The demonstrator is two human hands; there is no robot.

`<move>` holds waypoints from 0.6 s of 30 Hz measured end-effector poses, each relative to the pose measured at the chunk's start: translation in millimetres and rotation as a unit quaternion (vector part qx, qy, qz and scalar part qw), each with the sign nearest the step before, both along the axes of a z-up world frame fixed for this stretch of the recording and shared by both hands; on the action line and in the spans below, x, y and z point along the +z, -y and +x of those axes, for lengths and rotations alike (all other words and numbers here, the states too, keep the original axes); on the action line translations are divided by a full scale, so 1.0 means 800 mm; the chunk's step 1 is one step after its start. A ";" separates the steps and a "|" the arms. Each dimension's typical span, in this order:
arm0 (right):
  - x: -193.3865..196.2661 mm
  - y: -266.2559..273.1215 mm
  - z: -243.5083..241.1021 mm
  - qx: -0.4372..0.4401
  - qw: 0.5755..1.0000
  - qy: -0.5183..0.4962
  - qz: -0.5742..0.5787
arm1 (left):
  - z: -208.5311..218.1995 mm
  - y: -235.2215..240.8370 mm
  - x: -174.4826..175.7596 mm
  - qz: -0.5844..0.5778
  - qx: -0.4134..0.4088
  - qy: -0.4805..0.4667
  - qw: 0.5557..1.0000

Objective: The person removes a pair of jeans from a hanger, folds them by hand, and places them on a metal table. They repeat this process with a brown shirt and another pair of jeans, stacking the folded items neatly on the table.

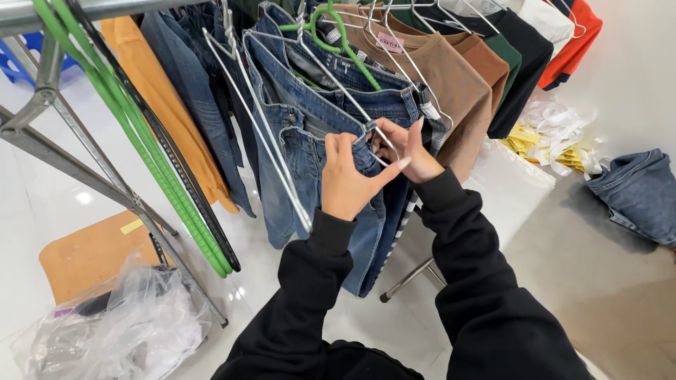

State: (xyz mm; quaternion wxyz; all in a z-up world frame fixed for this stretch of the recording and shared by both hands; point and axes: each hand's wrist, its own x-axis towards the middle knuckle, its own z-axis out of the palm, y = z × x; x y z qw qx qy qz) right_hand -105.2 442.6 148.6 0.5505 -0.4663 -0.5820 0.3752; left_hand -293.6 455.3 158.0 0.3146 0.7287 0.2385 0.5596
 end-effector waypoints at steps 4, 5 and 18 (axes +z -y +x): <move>0.047 0.013 -0.051 -0.059 0.997 -0.044 -0.013 | 0.023 0.001 -0.008 0.001 0.046 0.007 0.999; 0.057 0.017 -0.064 -0.120 0.990 -0.068 -0.017 | 0.028 0.001 -0.009 0.008 0.054 0.015 0.998; 0.010 -0.012 -0.078 -0.360 0.917 -0.061 0.160 | 0.021 0.017 -0.018 0.037 0.063 0.051 0.996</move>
